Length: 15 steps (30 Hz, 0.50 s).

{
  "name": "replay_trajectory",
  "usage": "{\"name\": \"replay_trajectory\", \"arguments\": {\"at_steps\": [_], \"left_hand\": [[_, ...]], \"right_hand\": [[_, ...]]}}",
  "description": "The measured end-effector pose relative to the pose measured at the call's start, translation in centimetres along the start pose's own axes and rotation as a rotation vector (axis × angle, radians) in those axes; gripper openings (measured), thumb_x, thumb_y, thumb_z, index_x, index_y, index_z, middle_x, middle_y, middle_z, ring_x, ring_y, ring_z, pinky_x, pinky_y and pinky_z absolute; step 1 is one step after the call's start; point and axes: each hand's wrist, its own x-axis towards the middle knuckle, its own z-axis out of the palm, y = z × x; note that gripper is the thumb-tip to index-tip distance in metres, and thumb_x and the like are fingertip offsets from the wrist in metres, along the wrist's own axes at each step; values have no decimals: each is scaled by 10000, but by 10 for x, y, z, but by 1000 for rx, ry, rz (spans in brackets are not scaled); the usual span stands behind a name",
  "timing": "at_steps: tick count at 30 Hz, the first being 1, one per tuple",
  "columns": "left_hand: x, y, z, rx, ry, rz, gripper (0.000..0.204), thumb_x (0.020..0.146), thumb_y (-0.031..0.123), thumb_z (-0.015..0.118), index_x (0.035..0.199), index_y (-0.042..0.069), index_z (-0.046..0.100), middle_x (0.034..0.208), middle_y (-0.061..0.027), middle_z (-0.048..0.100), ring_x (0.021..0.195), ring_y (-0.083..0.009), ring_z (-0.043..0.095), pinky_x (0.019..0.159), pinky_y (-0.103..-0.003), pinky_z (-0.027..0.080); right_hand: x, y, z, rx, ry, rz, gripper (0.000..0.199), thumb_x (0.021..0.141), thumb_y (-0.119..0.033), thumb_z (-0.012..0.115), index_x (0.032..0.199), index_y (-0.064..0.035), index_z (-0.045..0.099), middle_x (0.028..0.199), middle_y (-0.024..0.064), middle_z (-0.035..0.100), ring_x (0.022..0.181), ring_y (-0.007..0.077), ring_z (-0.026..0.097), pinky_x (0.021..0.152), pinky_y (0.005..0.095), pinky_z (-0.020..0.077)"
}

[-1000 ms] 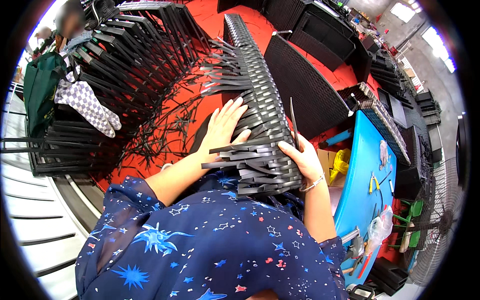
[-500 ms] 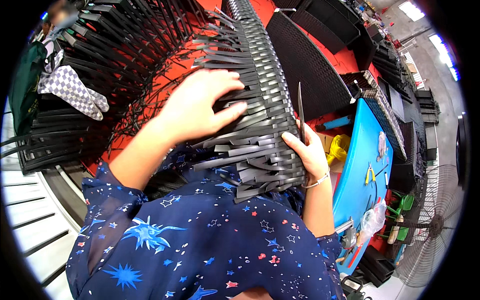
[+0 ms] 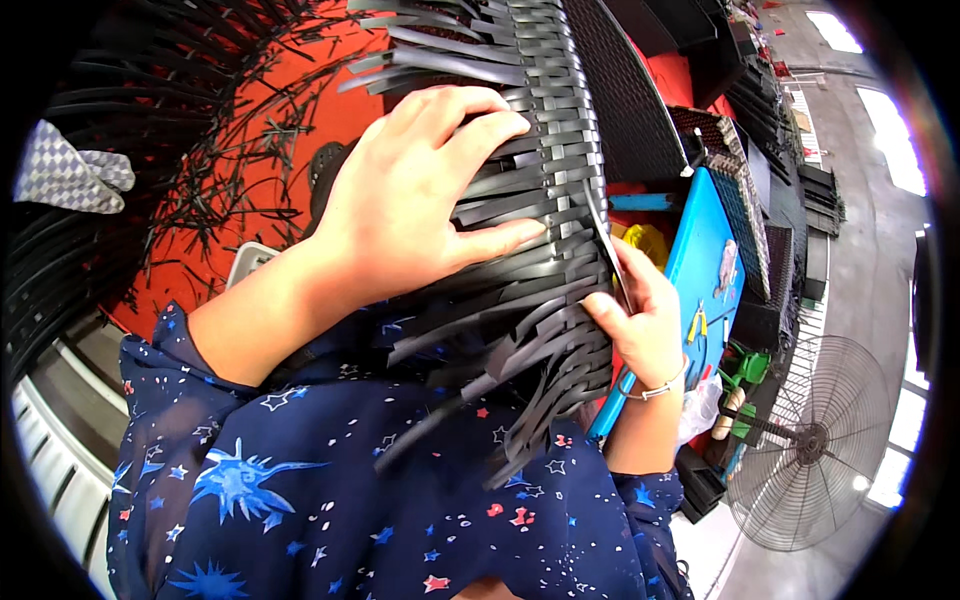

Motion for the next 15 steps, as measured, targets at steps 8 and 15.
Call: {"name": "replay_trajectory", "arguments": {"at_steps": [8,15], "left_hand": [[8,12,24,-221,-28,-100,567,727,187,826,1220,40,587,1206,-126,532,1089,-293,570,913,-374,502],[-6,21,49,-659,91,-374,548,859,103,736,1294,36,409,1151,-121,567,978,-169,613,830,-297,528]], "right_hand": [[23,-33,-43,-764,103,-245,194,922,-168,688,980,16,707,745,108,646,624,168,601,582,262,465],[25,-23,-46,-789,93,-312,200,873,-182,742,932,4,695,772,123,659,650,246,634,602,301,491]]}}
